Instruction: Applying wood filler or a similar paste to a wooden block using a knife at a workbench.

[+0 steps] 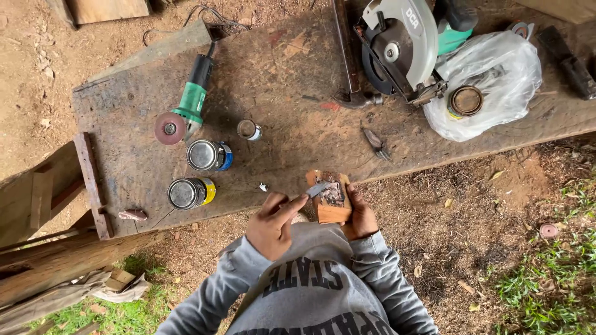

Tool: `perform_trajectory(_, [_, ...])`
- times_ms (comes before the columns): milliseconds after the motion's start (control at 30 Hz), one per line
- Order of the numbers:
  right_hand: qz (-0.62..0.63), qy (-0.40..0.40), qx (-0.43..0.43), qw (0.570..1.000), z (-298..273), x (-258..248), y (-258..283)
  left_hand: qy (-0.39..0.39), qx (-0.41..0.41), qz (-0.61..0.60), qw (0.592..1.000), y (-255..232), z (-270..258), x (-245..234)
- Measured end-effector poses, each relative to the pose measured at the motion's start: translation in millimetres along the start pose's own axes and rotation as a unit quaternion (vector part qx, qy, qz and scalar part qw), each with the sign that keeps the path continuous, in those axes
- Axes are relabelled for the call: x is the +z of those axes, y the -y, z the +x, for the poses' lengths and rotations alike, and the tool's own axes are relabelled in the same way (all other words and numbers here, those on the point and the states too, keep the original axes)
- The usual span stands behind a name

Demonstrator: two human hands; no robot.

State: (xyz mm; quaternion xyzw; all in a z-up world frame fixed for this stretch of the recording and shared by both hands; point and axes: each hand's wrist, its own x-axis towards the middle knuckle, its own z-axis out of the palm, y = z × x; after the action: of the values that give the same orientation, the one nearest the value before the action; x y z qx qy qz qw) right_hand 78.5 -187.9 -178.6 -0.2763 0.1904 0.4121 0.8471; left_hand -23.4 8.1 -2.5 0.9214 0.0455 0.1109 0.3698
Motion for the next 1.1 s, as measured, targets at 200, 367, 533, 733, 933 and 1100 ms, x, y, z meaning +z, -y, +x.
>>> perform_trajectory(200, [0.063, 0.048, -0.012, 0.997, 12, -17, 6, 0.039, 0.009, 0.102, 0.994, -1, -5, -34])
perform_trajectory(367, [0.097, -0.019, -0.010, 0.995, 2, 10, 18, -0.046, 0.024, 0.015, 0.999, -9, 9, -29])
perform_trajectory(533, [0.116, 0.129, 0.025, 0.984, 8, -9, 14, -0.027, 0.009, -0.020, 0.999, -12, 32, -19])
perform_trajectory(733, [0.068, 0.082, 0.000, 0.994, -2, -4, 20, -0.042, 0.049, 0.092, 0.994, 2, 47, -20])
perform_trajectory(933, [0.074, 0.061, -0.016, 0.995, 10, -48, 10, -0.030, 0.035, 0.003, 0.999, -18, 45, -14])
perform_trajectory(1100, [0.065, 0.043, -0.003, 0.997, -7, -7, 26, -0.057, 0.035, 0.104, 0.992, 3, 54, -12])
